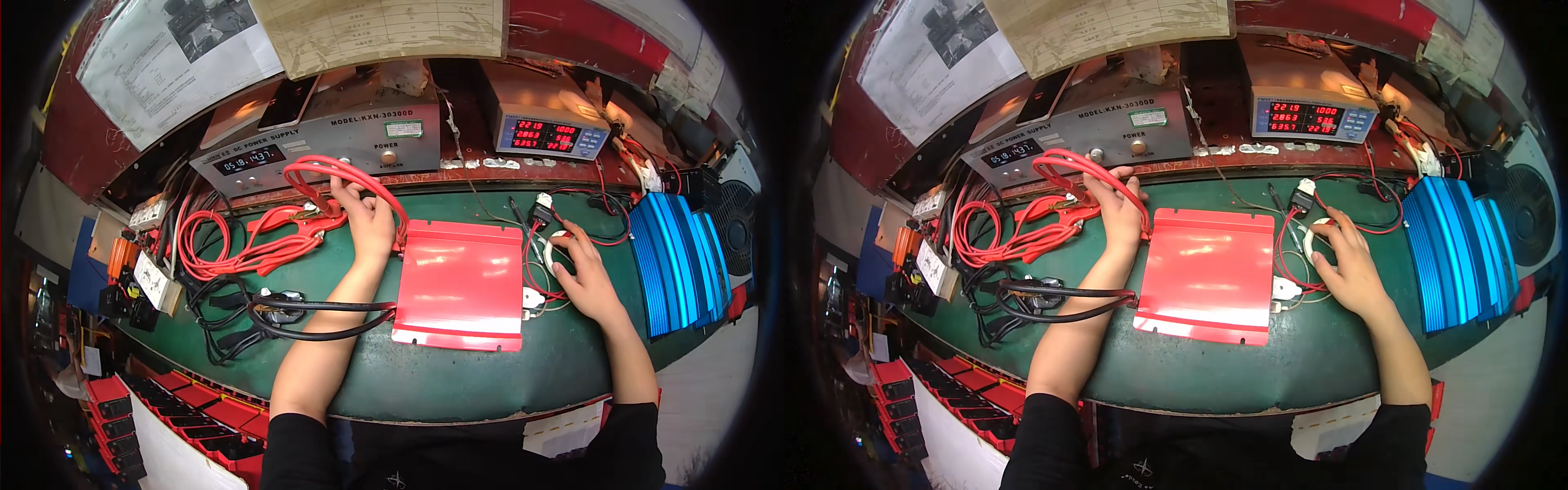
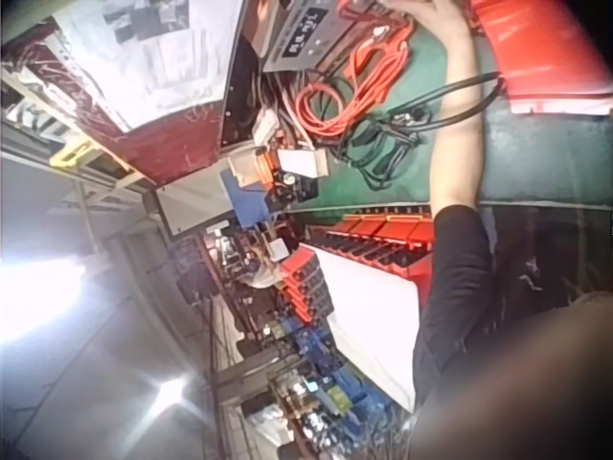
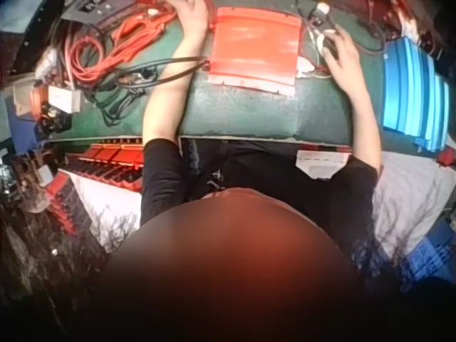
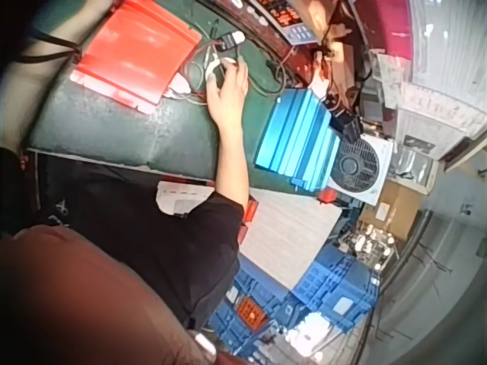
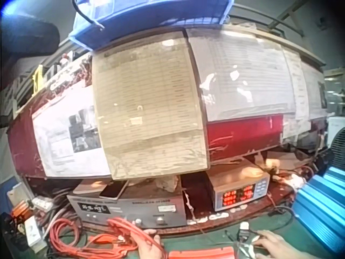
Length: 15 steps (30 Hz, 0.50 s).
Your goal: Connecting an electronic device to a testing station, monitoring digital displays for readings, and sorting the device.
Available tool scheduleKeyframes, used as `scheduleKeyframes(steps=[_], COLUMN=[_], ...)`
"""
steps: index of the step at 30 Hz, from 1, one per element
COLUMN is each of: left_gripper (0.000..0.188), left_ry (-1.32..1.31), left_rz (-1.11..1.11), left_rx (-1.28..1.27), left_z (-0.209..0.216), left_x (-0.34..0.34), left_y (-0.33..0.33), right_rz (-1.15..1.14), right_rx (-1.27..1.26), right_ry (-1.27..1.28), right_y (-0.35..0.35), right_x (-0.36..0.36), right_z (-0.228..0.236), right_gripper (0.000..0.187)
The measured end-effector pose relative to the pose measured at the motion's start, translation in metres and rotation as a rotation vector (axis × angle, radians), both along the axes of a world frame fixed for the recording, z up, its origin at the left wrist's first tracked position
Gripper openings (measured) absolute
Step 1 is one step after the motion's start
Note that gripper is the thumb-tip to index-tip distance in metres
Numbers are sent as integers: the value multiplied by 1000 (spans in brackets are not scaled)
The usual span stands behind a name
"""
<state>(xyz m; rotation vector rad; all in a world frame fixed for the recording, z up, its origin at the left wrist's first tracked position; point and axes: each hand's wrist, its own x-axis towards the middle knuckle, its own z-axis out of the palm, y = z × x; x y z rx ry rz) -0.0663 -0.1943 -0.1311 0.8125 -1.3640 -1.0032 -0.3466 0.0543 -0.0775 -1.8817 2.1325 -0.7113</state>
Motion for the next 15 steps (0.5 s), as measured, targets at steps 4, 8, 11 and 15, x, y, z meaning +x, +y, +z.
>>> scheduleKeyframes(steps=[4,8,11,15], left_gripper=[76,77,77,77], left_ry=[-16,-17,-31,-18], left_rz=[3,-3,4,5], left_rx=[-12,-2,-13,1], left_z=[-1,-3,-4,-3], left_x=[1,2,2,1], left_y=[-1,-4,-2,-2], right_rz=[2,3,6,8], right_rx=[6,-7,-9,-12], right_ry=[-2,3,6,8], right_y=[0,-1,0,0], right_x=[0,0,-2,-1], right_z=[0,0,-2,-1], right_gripper=[40,40,39,39])
